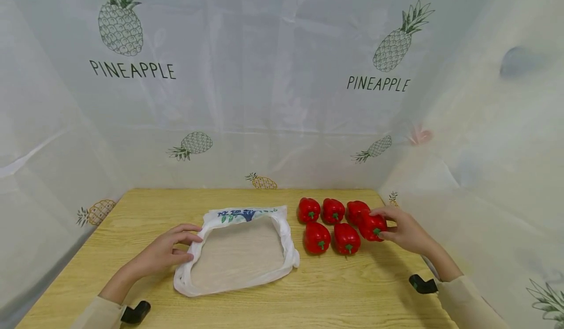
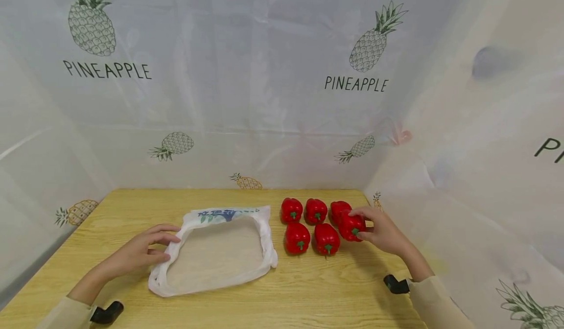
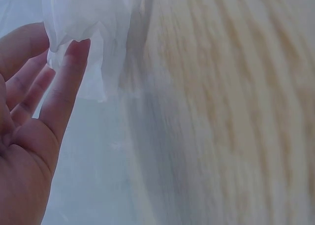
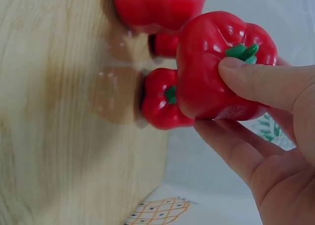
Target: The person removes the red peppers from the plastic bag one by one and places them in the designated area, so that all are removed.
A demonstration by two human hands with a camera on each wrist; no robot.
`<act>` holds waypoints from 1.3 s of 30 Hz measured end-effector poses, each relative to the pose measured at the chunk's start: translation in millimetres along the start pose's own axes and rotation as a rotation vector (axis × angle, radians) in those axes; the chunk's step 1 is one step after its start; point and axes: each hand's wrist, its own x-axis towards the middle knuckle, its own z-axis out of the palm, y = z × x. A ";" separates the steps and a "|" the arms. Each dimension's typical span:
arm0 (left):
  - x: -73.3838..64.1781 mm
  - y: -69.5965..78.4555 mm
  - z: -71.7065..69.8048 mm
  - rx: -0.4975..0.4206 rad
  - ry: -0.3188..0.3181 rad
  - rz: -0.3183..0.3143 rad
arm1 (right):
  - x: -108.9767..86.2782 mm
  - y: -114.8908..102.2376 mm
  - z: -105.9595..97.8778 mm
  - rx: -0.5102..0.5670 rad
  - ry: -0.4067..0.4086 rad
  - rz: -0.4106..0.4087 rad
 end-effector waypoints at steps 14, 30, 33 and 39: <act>-0.1 -1.0 0.8 0.020 0.011 0.000 | -13.0 15.2 8.9 0.012 -0.039 0.022; -1.3 -2.4 -0.6 -0.008 -0.004 0.008 | -21.5 28.6 19.9 0.094 -0.097 0.074; -1.1 -4.1 -0.5 0.005 0.006 0.009 | -22.0 31.1 21.3 0.115 -0.109 0.080; -1.1 -7.4 1.1 0.006 0.013 0.008 | -21.6 33.7 22.9 0.067 -0.100 0.058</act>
